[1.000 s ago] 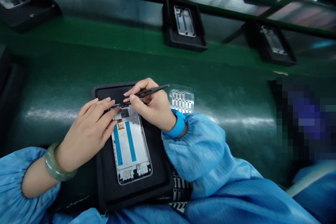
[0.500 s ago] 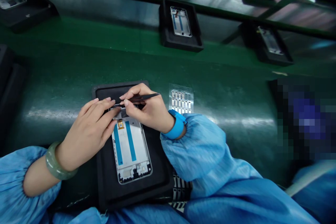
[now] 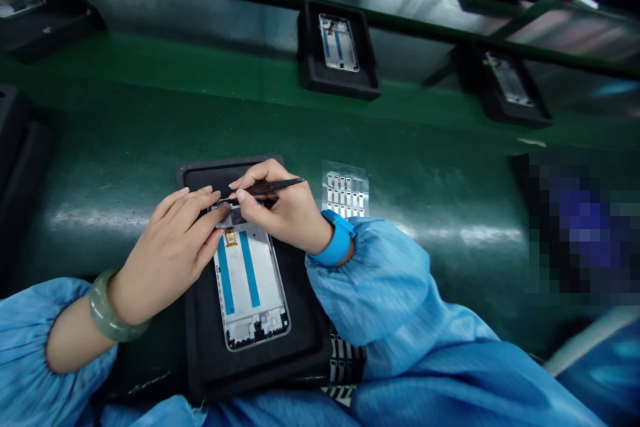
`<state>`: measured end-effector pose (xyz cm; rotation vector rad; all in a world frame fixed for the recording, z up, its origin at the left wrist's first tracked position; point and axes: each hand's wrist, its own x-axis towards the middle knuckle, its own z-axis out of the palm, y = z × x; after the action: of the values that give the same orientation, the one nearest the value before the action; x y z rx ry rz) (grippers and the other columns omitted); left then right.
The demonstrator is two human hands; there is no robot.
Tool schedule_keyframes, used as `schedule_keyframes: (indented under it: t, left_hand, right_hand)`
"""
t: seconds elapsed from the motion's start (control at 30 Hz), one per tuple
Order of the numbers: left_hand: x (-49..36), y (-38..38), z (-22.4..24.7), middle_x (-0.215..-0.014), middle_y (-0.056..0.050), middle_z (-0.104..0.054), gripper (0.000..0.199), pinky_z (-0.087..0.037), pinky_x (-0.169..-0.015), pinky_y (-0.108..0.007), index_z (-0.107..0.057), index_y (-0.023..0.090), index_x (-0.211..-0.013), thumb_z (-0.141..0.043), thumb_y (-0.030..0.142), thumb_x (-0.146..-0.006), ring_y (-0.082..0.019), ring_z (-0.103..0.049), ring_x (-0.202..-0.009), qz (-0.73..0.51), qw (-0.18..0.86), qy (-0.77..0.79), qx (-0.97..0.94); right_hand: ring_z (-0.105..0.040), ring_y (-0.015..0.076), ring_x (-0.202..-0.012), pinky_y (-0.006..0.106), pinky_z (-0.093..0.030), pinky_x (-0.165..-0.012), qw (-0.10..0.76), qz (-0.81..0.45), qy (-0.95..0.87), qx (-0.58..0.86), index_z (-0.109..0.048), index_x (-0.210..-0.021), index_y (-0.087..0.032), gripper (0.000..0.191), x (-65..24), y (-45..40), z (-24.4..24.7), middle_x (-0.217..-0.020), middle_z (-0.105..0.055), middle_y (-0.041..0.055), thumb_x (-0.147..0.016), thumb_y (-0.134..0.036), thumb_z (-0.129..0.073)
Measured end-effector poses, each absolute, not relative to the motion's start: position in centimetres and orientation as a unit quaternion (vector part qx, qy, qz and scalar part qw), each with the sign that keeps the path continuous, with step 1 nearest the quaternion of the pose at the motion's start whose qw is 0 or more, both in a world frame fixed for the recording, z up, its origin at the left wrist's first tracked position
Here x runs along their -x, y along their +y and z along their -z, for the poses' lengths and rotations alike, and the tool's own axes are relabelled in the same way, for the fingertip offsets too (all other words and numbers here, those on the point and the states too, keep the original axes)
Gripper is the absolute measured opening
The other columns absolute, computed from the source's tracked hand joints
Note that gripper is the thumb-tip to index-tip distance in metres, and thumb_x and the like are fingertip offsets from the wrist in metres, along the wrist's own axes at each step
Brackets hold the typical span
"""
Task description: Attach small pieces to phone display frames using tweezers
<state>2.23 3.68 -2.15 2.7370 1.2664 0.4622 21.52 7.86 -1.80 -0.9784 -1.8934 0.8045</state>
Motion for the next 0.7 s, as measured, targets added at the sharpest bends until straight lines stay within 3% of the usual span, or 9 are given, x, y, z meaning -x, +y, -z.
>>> schedule_keyframes:
  t: [0.7]
  left_hand:
    - [-2.28,3.7,2.08,-0.123,-0.011,-0.057,0.033,-0.036,-0.104,-0.047,-0.054,0.015,-0.12,-0.046,0.022,-0.089,-0.024,-0.048,-0.121,-0.155,0.058,0.419,-0.893]
  right_hand:
    - [-0.061,0.0095,-0.074,0.02,-0.05,-0.066,0.407,-0.291,-0.779,0.377,-0.054,-0.086,-0.017,0.004,-21.46,7.93,1.7,-0.083,-0.06,0.001,-0.082,-0.017,-0.055]
